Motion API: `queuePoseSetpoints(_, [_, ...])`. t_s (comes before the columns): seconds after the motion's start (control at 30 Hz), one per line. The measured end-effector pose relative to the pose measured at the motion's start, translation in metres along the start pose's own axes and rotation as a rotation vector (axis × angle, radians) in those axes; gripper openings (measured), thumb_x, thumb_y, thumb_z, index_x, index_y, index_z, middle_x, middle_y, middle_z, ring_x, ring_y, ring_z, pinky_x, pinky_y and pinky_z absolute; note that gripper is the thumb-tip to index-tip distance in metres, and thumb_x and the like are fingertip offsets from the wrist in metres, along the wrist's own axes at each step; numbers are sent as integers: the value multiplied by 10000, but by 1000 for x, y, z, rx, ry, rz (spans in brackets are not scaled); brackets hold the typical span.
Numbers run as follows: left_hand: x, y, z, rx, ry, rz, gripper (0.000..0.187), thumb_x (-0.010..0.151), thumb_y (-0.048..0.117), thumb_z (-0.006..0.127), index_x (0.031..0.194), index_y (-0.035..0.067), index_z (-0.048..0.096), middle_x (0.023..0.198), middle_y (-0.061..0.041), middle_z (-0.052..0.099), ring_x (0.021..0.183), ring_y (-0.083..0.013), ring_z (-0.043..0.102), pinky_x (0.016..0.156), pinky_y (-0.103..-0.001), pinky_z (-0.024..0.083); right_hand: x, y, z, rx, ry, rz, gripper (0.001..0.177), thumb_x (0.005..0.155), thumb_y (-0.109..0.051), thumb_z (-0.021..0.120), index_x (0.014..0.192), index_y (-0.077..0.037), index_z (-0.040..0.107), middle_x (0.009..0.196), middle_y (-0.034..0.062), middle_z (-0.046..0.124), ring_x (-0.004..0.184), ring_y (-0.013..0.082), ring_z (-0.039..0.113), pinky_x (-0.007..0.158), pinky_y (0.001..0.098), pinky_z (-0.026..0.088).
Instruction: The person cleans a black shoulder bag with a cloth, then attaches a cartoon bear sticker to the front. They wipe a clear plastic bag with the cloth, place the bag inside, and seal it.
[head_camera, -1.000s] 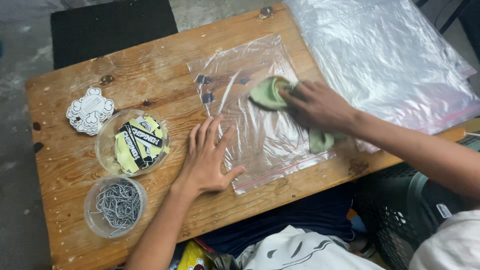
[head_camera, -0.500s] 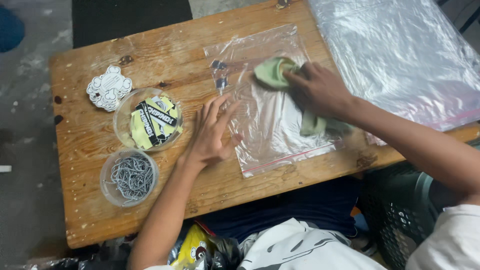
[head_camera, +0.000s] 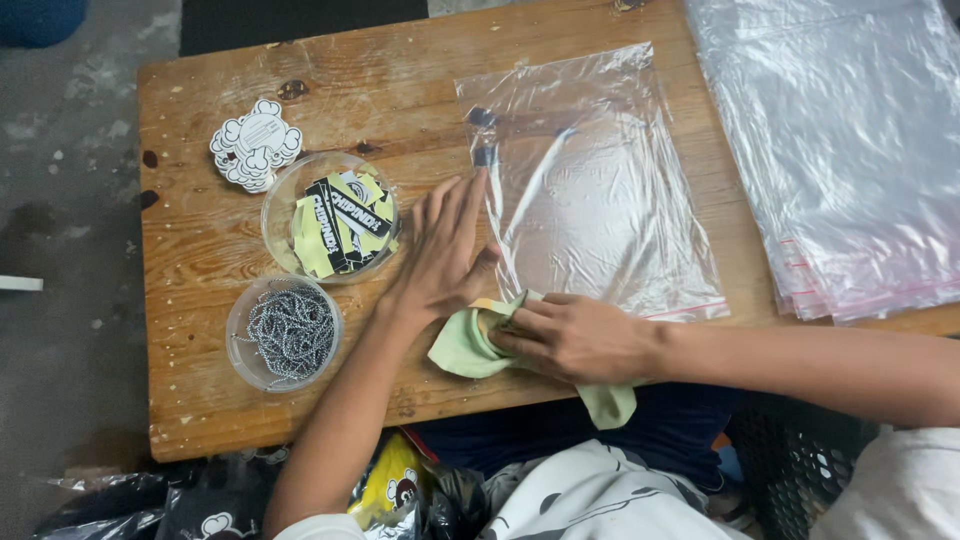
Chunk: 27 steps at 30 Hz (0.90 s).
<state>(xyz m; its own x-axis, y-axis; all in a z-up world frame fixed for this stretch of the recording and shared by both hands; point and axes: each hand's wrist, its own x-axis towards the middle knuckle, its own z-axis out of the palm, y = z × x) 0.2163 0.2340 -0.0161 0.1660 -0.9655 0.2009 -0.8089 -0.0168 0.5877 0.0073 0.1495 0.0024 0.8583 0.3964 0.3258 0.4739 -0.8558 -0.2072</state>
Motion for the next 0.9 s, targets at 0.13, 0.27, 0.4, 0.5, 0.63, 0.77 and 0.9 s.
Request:
queuePoseSetpoints(0.13, [-5, -7, 7, -18, -51, 18, 1221, 751, 945, 88, 1623, 91, 72, 1608, -284, 264, 1477, -475, 250, 1164, -674, 185, 11, 42, -1, -3, 44, -76, 342, 982, -243, 485, 1189, -16, 635, 913, 135, 537, 775, 311, 582, 633, 417, 473])
queuePoseSetpoints(0.27, [-12, 0, 10, 176, -59, 56, 1400, 655, 964, 430, 1602, 77, -96, 1637, -341, -25, 1521, -510, 66, 1215, -645, 132, 31, 106, 3, -105, 89, -71, 263, 970, -301, 488, 1030, -105, 652, 964, 88, 542, 826, 296, 581, 662, 416, 456])
queuePoseSetpoints(0.4, [-13, 11, 5, 301, -131, 60, 1518, 620, 873, 698, 1597, 17, -87, 1624, -367, -108, 1526, -521, -39, 1241, -621, 48, 50, 200, 18, -278, 158, -122, 231, 956, -374, 579, 982, -152, 640, 919, 67, 504, 800, 290, 579, 690, 426, 431])
queuePoseSetpoints(0.5, [-16, 6, 14, 330, -81, 65, 1678, 587, 880, 843, 1545, 49, -256, 1606, -317, -243, 1544, -466, -129, 1272, -596, -37, 62, 242, -4, -327, 39, 202, 469, 1029, -459, 597, 1360, -135, 672, 1158, 203, 637, 951, 325, 609, 782, 487, 578])
queuePoseSetpoints(0.63, [-17, 3, 13, 334, -73, 77, 1675, 587, 885, 839, 1549, 33, -235, 1611, -340, -199, 1548, -489, -83, 1275, -599, -5, 71, 240, 2, -398, -59, 707, 433, 1104, -344, 382, 1436, -127, 556, 1247, 305, 542, 1022, 413, 571, 753, 565, 571])
queuePoseSetpoints(0.77, [-14, 4, 9, 296, -85, 71, 1592, 597, 925, 710, 1571, 20, -166, 1608, -353, -182, 1536, -495, -72, 1253, -610, 23, 47, 161, 15, -334, 32, 490, 453, 906, -350, 629, 1241, -45, 643, 1084, 228, 596, 911, 381, 617, 707, 476, 549])
queuePoseSetpoints(0.9, [-12, 11, 0, 265, -167, 84, 1592, 570, 893, 735, 1586, -6, -99, 1607, -372, -117, 1519, -526, 6, 1217, -645, 65, 9, 78, 10, -197, 57, 97, 327, 945, -314, 518, 1145, -89, 646, 896, 88, 488, 809, 295, 554, 638, 387, 454])
